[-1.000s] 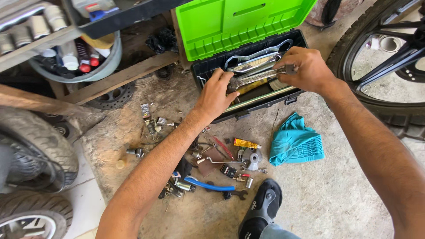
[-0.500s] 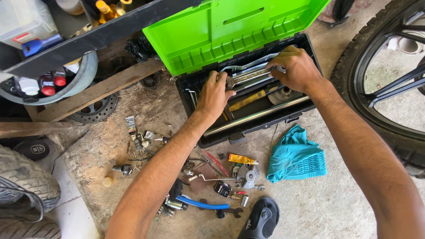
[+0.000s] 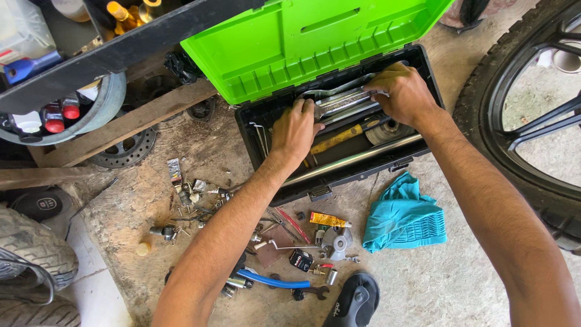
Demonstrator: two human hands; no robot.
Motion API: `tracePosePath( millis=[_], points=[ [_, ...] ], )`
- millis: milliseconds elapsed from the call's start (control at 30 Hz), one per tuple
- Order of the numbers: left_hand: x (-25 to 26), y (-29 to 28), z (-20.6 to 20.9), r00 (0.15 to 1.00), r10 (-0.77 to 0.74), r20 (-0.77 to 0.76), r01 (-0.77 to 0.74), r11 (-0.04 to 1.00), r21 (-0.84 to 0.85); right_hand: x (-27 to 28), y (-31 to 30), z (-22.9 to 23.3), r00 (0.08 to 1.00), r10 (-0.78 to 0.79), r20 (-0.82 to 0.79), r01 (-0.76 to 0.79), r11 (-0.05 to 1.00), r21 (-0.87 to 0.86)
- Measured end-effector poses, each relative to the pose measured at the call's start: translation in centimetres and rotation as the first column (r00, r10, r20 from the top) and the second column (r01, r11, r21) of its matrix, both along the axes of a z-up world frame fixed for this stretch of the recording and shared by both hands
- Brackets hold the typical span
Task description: The person cleans and organizes various motorcycle hardware and tools, including cleaning small sockets with a cloth and organizing wrenches in a green toolbox.
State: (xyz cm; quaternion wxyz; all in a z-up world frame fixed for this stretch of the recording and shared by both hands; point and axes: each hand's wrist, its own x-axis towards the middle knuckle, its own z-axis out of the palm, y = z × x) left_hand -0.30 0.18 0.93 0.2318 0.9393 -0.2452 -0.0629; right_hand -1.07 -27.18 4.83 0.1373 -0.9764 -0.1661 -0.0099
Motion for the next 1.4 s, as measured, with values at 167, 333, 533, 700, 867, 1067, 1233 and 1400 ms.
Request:
tracePosePath(
  millis=[167,333,533,700,867,1067,1233,1400],
  points=[
    [-0.3,1.0,1.8,0.999,-0.028,0.043,0.03,0.998,-0.049,-0.5,0.5,1.6,0.998,-0.001,0.064,0.003,1.0,-0.021],
    [-1.0,3.0,5.5,0.999,-0.016,0.03,0.019,0.996,-0.082,-2.4,2.8,4.6,0.996,0.016,0.092,-0.022,0.998,0.066],
    [-3.7,6.8,11.3,0.938,0.044,0.345,0.057,0.959,-0.278,-6.0,8.8,9.2,0.977,0.182,0.112,-0.196,0.972,0.132],
    [-7.1,10.7,14.6,0.917,0.077,0.391,0.072,0.934,-0.351,-9.7,14.8,12.8,0.969,0.227,0.1,-0.24,0.96,0.141],
    [-11.0,15.1,17.2,0.942,0.047,0.333,0.097,0.91,-0.402,-12.1,18.6,16.7,0.946,0.31,0.089,-0.317,0.945,0.077],
    [-14.2,20.2,18.8,0.926,0.06,0.372,0.092,0.921,-0.379,-13.6,21.5,20.2,0.912,0.405,0.067,-0.407,0.913,0.025],
    [-16.7,24.1,18.7,0.932,0.13,0.339,0.003,0.93,-0.367,-15.0,24.6,20.6,0.936,0.244,-0.255,-0.265,0.963,-0.053],
    [-19.1,26.3,17.2,0.956,0.204,0.212,-0.095,0.895,-0.435,-15.9,28.1,16.7,0.782,0.201,-0.59,-0.306,0.949,-0.083]
  ],
)
